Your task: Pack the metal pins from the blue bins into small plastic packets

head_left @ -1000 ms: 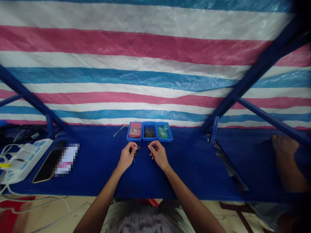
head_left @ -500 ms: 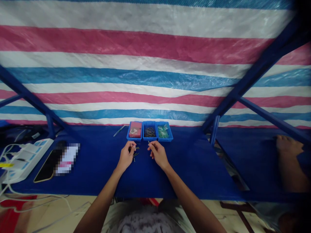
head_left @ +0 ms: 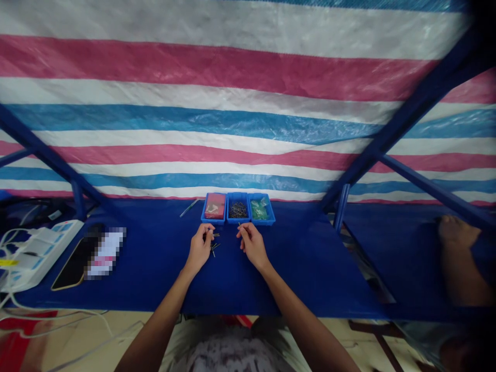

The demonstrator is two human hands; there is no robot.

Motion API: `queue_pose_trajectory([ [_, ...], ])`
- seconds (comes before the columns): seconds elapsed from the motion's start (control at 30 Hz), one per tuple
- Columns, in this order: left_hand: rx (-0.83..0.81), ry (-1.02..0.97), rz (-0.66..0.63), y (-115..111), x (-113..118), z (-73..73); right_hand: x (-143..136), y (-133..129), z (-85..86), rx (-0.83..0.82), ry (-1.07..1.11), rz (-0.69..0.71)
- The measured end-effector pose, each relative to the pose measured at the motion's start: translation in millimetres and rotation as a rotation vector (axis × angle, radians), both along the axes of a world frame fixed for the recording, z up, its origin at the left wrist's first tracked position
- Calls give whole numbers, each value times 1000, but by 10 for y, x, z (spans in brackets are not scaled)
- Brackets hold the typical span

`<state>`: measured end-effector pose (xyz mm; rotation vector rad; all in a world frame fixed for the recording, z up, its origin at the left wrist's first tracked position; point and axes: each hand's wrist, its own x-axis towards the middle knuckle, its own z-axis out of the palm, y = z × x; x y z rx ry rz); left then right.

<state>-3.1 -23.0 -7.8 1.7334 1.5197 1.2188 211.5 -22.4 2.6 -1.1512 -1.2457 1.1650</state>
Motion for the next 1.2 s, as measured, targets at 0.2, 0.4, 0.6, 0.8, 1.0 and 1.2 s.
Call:
queue_pose_trajectory([
  [0.2, -2, 0, 19, -4, -8, 2, -3, -46, 28, 97, -187, -55],
  [0.4, -10, -22, 25, -13, -6, 19, -26, -64, 55, 212, -274, -86],
  [0.6, -4, -39, 42, -10, -2, 1, -3, -12, 83, -68, 142, 62],
  [0.8, 2, -40, 51, -1, -4, -22, 28, 12, 128, -130, 292, 63],
  [1.0, 3, -27, 43, -17, 3, -6, -3, -17, 90, -185, 203, 3],
  [1.2, 21, -50, 18, -27, 19, -17, -72, 153, 185, -122, 100, -91],
])
